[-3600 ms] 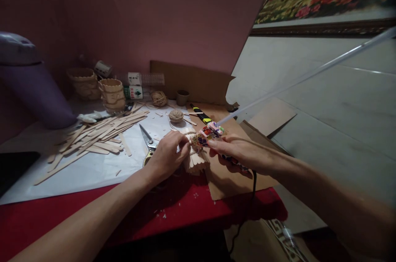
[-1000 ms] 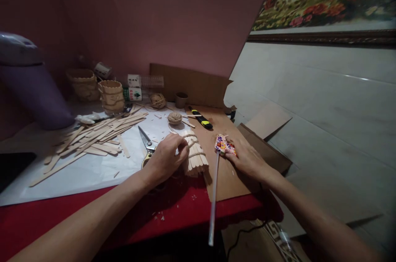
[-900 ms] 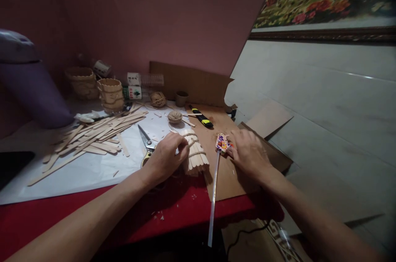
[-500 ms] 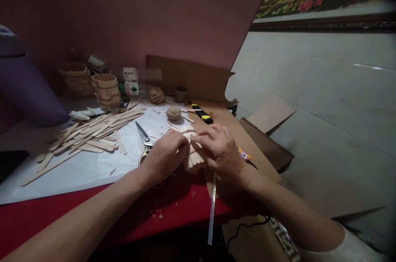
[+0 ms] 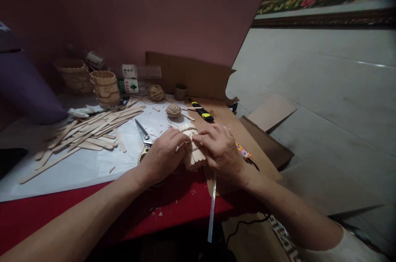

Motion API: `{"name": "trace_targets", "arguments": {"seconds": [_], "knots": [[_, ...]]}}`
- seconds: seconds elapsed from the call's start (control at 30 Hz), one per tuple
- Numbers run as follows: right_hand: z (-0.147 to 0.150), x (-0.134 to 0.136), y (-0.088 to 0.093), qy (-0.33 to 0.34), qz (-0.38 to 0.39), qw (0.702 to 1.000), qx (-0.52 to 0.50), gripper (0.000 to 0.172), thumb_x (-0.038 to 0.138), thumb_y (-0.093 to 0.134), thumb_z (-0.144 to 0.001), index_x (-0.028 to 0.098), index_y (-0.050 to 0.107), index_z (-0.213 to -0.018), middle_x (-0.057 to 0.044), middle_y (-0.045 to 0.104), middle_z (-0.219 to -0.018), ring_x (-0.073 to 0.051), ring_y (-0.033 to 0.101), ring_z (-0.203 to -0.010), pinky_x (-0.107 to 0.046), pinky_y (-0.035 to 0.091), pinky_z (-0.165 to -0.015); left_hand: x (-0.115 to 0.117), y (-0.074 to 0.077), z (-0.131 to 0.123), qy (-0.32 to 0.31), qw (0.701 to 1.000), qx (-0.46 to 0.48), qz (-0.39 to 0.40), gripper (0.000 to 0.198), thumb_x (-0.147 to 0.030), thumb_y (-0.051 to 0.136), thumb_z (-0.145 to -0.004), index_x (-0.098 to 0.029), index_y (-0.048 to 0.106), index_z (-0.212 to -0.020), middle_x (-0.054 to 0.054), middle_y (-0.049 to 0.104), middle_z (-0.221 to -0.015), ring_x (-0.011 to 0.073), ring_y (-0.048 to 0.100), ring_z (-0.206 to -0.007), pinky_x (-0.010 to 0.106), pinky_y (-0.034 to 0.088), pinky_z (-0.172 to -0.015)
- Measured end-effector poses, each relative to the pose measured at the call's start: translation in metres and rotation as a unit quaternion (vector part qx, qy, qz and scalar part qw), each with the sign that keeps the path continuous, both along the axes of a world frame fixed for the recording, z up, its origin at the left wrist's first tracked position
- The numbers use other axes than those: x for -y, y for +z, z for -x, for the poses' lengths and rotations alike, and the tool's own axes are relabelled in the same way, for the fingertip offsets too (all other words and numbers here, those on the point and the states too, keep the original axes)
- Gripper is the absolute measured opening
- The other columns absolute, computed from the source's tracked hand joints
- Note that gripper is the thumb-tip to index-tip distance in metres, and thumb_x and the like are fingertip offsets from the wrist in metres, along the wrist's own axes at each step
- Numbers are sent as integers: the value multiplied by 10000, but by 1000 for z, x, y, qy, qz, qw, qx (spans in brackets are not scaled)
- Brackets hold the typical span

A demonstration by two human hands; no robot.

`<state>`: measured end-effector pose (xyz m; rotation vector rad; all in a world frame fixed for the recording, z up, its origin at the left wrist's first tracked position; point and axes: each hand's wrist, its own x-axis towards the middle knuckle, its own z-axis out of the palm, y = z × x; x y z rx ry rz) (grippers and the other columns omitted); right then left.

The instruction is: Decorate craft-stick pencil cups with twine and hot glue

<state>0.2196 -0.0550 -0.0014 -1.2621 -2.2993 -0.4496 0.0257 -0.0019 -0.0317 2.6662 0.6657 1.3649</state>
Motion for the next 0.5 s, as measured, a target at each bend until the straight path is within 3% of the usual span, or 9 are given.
{"name": "trace_targets", "arguments": {"seconds": [0.3, 0.5], "knots": [[-2, 2, -2, -2, 17, 999, -46, 247, 194, 507, -949, 194, 669, -1135, -99, 688, -1067, -267, 537, -1018, -422, 412, -895, 2, 2, 3, 14, 997, -76, -17, 212, -94, 445, -935, -180, 632, -885, 73, 628, -816, 199, 562, -785, 327, 489, -699], [-2, 2, -4, -7, 9, 998, -61, 265, 186, 509, -938, 177, 671, -1148, -104, 685, -1042, -268, 540, -1009, -409, 418, -879, 2, -1, 3, 13, 999, 18, 26, 150, -67, 493, -901, -182, 575, -952, 39, 641, -829, 164, 597, -764, 295, 496, -695]]}}
